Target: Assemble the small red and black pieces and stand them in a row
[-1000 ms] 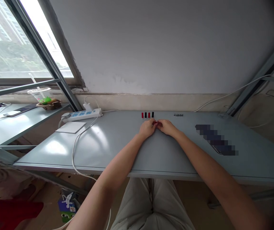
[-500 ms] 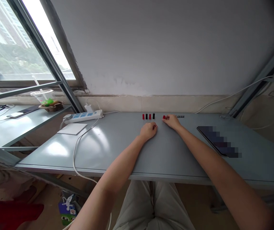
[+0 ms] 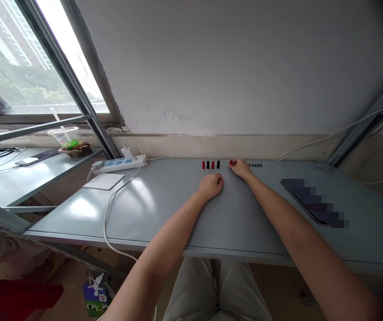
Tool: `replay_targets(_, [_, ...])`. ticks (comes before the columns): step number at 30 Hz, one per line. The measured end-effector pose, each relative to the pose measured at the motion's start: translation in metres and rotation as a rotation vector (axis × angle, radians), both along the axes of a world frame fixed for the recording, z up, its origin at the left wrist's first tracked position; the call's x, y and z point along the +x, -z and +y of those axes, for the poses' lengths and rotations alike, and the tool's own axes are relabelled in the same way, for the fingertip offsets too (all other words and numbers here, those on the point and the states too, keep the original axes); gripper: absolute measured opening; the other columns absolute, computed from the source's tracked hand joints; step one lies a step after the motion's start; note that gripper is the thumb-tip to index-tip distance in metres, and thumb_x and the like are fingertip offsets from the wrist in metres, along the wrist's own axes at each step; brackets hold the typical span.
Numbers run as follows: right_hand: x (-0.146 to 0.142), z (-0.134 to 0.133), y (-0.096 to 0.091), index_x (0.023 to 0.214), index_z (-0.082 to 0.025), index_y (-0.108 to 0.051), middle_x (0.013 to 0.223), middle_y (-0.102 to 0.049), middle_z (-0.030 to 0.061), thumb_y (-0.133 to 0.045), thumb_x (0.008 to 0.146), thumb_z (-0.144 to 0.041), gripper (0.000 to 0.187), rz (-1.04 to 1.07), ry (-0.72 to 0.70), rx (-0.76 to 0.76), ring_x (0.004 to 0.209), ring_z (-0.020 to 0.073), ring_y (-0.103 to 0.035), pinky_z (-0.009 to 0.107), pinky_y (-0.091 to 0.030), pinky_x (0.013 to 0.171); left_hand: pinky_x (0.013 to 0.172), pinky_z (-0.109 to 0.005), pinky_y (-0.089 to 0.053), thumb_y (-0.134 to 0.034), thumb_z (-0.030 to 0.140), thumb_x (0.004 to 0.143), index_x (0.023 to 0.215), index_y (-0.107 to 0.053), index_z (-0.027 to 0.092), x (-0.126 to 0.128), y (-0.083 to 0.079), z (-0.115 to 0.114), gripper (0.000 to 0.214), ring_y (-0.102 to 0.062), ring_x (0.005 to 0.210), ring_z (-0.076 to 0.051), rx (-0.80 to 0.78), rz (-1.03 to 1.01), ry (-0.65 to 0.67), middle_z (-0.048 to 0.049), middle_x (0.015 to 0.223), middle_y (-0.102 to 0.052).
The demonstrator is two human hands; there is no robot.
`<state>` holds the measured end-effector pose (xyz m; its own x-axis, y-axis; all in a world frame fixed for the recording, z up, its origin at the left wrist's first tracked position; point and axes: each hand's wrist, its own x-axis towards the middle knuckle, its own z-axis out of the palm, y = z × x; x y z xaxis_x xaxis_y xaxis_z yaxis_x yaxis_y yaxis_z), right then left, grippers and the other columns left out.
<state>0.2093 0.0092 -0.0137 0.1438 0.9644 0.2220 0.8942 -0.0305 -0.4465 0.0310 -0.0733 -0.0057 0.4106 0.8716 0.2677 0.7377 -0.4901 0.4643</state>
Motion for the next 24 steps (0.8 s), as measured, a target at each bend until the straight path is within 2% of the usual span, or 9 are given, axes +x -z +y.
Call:
replay_targets(11, [0.0013,0.0032,0.0033,0.09,-0.014,-0.06,0.091,-0.064,0.0106,-0.056,0.077,-0.029,0.02,0.007,0.002,-0.029,0.084,0.0184,-0.058,0.027,-0.041,0.072,0.063,-0.028,-0.043,-0.041,0.027,0.081,0.081,-0.061,0.019,0.0006,-0.0047,-0.0027,0.022,-0.056,0.072,-0.018,-0.013,0.014,-0.007,-0.0063,0.078,-0.063])
replay_targets(18, [0.0051,0.0027,0.0037,0.087,-0.014,-0.059,0.092,-0.064,0.0112,-0.051,0.076,-0.017,0.014,-0.002,-0.003,-0.06,0.082,0.0178,-0.057,0.026,-0.041,0.072,0.062,-0.027,-0.042,-0.039,0.027,0.082,0.08,-0.061,0.018,0.0001,-0.0053,-0.004,0.023,-0.056,0.069,-0.017,-0.019,0.014,0.011,-0.0057,0.075,-0.062])
replay_targets(24, [0.0041,0.0045,0.0043,0.085,-0.015,-0.059,0.091,-0.064,0.011,-0.049,0.075,-0.016,0.014,-0.014,0.022,-0.052,0.083,0.019,-0.057,0.026,-0.041,0.071,0.062,-0.028,-0.043,-0.041,0.027,0.081,0.079,-0.061,0.019,-0.0002,-0.0032,-0.0024,0.022,-0.056,0.069,-0.018,-0.012,-0.008,0.004,-0.0057,0.075,-0.062])
